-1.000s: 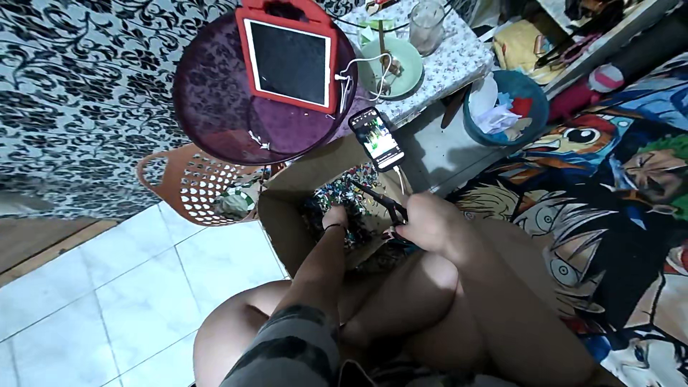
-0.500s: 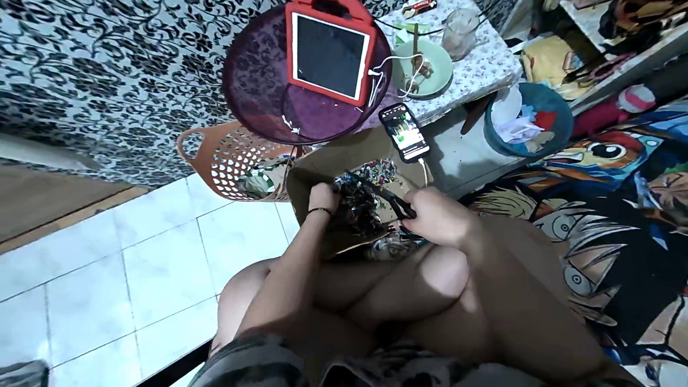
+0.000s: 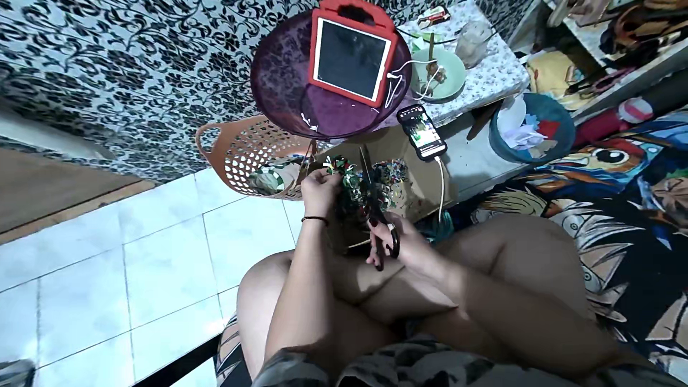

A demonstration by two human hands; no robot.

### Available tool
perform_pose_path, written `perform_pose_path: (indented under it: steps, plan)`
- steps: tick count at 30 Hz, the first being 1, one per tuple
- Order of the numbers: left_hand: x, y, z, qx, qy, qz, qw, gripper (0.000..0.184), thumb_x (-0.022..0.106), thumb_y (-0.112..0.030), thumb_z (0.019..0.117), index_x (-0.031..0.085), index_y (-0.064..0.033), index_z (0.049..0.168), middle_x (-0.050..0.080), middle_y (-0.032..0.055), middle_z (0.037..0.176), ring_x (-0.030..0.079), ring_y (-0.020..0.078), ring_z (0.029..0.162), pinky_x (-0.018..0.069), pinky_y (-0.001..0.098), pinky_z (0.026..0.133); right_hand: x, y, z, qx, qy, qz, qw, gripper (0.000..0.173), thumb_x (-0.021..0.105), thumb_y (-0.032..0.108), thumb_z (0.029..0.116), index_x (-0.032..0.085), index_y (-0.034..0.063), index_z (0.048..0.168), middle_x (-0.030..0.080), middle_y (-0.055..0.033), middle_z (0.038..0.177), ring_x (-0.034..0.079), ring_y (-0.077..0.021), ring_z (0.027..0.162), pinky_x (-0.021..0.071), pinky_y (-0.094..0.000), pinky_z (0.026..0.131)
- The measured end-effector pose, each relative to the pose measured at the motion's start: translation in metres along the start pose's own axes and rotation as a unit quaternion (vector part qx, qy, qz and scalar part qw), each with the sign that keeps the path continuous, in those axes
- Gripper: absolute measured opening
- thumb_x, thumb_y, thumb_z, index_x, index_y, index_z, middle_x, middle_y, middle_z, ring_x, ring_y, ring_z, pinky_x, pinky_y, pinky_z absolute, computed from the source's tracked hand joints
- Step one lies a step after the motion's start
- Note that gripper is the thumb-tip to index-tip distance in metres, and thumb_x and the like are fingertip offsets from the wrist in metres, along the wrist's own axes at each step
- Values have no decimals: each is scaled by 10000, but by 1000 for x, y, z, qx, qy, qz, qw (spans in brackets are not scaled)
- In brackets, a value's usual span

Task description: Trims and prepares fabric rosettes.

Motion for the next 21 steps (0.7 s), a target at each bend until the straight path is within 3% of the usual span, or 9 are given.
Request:
perform_pose_path:
  steps: [3, 6, 8, 11, 16, 21]
  plan:
    - [5, -3, 4, 3, -3, -59, 998, 446, 700, -88, 943, 531, 30, 1338, 687, 150, 1049, 687, 161, 833, 596, 360, 786, 15, -23, -1, 10, 40, 44, 998, 318, 533, 166, 1055, 430, -20, 1291, 601, -56, 886, 654, -143, 744, 596, -324, 779]
    - [12, -6, 10, 26, 8, -106, 994, 500, 677, -47, 947, 529, -17, 1423, 675, 172, 1112, 694, 179, 866, 602, 363, 797, 22, -46, 0, 60, 60, 70, 994, 393, 613, 143, 1012, 379, 12, 1300, 613, -64, 920, 672, -152, 761, 602, -337, 790]
    - [17, -6, 11, 24, 12, -124, 992, 386, 668, -48, 963, 604, -2, 1340, 692, 153, 1067, 695, 152, 844, 604, 338, 791, 23, -58, 1, 97, 65, 74, 990, 332, 558, 214, 1055, 399, 30, 1281, 582, -55, 918, 657, -153, 760, 602, -346, 797]
    - [24, -8, 7, 5, 13, -157, 988, 283, 639, -31, 976, 630, 25, 1253, 691, 115, 974, 689, 115, 785, 609, 308, 761, 25, -64, 4, 120, 65, 60, 989, 388, 444, 312, 1095, 374, 34, 1356, 538, -49, 944, 639, -145, 785, 590, -337, 810]
    - [38, -4, 1, -38, 24, -257, 965, 201, 561, -21, 1011, 592, 28, 1204, 663, 57, 907, 671, 106, 721, 609, 296, 728, 25, -61, 11, 85, 81, 51, 992, 510, 375, 360, 1096, 264, 50, 1486, 526, -64, 1075, 624, -148, 920, 556, -323, 842]
    - [46, -6, -6, -44, 38, -321, 945, 81, 525, -26, 1030, 574, -18, 1094, 682, 30, 874, 699, 115, 758, 621, 306, 775, 20, -48, 13, 64, 43, 33, 996, 492, 347, 308, 1110, 279, 9, 1495, 526, -84, 1078, 623, -151, 922, 555, -315, 856]
Point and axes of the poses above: each hand's wrist, its own z-axis towards the middle knuckle, its own x-axis out of the palm, y = z × x, the point moved 5 cm from there along z, towards the middle knuckle
